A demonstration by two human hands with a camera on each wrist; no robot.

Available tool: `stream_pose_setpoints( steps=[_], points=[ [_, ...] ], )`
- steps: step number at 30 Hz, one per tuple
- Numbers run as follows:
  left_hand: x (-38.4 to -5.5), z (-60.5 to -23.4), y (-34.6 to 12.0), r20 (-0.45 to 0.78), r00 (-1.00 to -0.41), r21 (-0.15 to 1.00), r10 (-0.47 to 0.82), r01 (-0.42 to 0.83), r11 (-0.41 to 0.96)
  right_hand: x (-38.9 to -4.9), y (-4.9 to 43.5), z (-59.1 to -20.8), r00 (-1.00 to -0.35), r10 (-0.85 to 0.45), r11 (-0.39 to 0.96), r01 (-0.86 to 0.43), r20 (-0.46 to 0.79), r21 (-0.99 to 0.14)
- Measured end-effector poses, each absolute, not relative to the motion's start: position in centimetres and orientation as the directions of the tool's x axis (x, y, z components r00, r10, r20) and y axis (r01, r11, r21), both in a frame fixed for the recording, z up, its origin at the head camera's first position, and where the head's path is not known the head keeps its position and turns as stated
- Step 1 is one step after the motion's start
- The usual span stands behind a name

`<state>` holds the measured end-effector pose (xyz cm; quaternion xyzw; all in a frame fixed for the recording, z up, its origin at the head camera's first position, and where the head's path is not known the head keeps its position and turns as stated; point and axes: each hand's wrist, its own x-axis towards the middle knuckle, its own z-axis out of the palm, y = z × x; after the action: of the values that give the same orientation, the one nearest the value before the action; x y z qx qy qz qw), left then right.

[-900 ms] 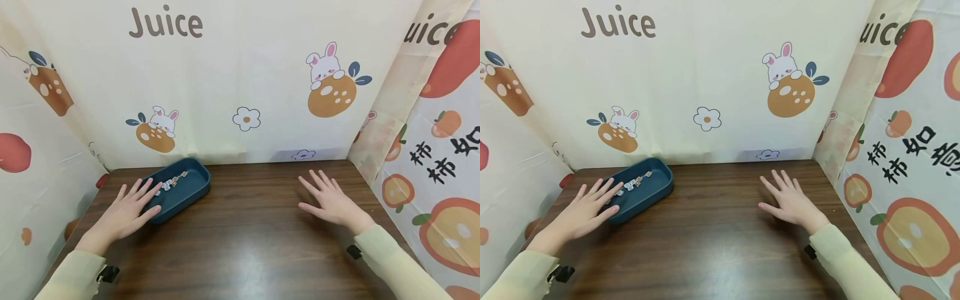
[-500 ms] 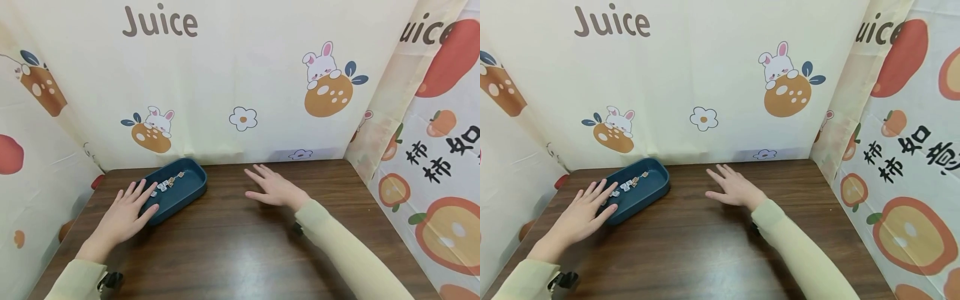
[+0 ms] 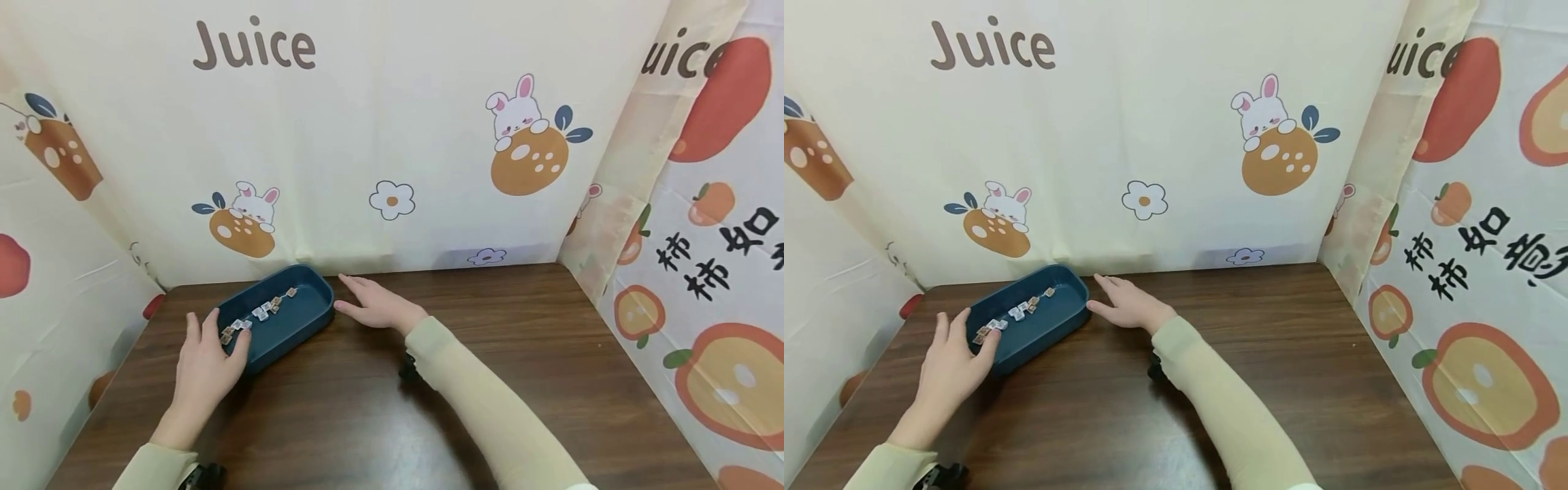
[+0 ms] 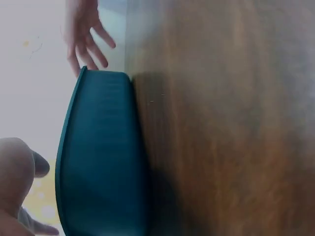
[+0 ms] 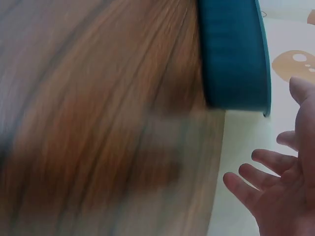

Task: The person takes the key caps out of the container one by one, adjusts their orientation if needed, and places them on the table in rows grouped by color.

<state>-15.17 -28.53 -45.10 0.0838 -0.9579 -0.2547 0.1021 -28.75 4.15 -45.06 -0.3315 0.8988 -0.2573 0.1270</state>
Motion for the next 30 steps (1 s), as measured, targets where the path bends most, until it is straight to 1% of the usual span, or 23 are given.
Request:
stream_pose_setpoints(
  steps=[2, 5, 8, 13, 16, 19, 24, 30],
  points=[
    [-15.0, -45.3, -28.2, 0.108, -0.958, 0.553, -0.266, -0.165, 0.817, -28.6, 3.2, -45.2, -0.753, -0.656, 0.647, -0.522, -0.057, -0.557],
    [-14.8, -45.4, -27.8, 0.058, -0.940, 0.605, -0.335, -0.234, 0.761, -28.5, 1.9, -45.4, -0.738, -0.674, 0.623, -0.543, -0.034, -0.564],
    [-14.8, -45.7, -27.6, 0.030, -0.925, 0.655, -0.378, -0.267, 0.707, -28.3, 0.9, -45.3, -0.731, -0.682, 0.605, -0.559, -0.006, -0.567],
    [-15.0, -46.4, -27.2, 0.009, -0.912, 0.711, -0.410, -0.283, 0.644, -27.9, 0.3, -45.5, -0.781, -0.625, 0.663, -0.527, -0.006, -0.532],
    [-15.1, -46.7, -27.2, -0.011, -0.913, 0.731, -0.408, -0.286, 0.619, -27.9, 0.4, -45.7, -0.796, -0.605, 0.675, -0.503, -0.015, -0.539],
    [-15.0, -47.2, -27.4, -0.026, -0.921, 0.744, -0.388, -0.277, 0.608, -27.9, 0.6, -45.9, -0.806, -0.592, 0.661, -0.471, -0.020, -0.584],
    [-14.6, -47.8, -27.4, -0.026, -0.948, 0.734, -0.318, -0.234, 0.638, -27.9, 1.5, -46.3, -0.824, -0.567, 0.626, -0.425, -0.007, -0.654],
    [-14.5, -48.1, -26.4, -0.047, -0.969, 0.729, -0.244, -0.200, 0.654, -27.3, 3.6, -47.5, -0.840, -0.541, 0.595, -0.414, 0.037, -0.689]
  ],
)
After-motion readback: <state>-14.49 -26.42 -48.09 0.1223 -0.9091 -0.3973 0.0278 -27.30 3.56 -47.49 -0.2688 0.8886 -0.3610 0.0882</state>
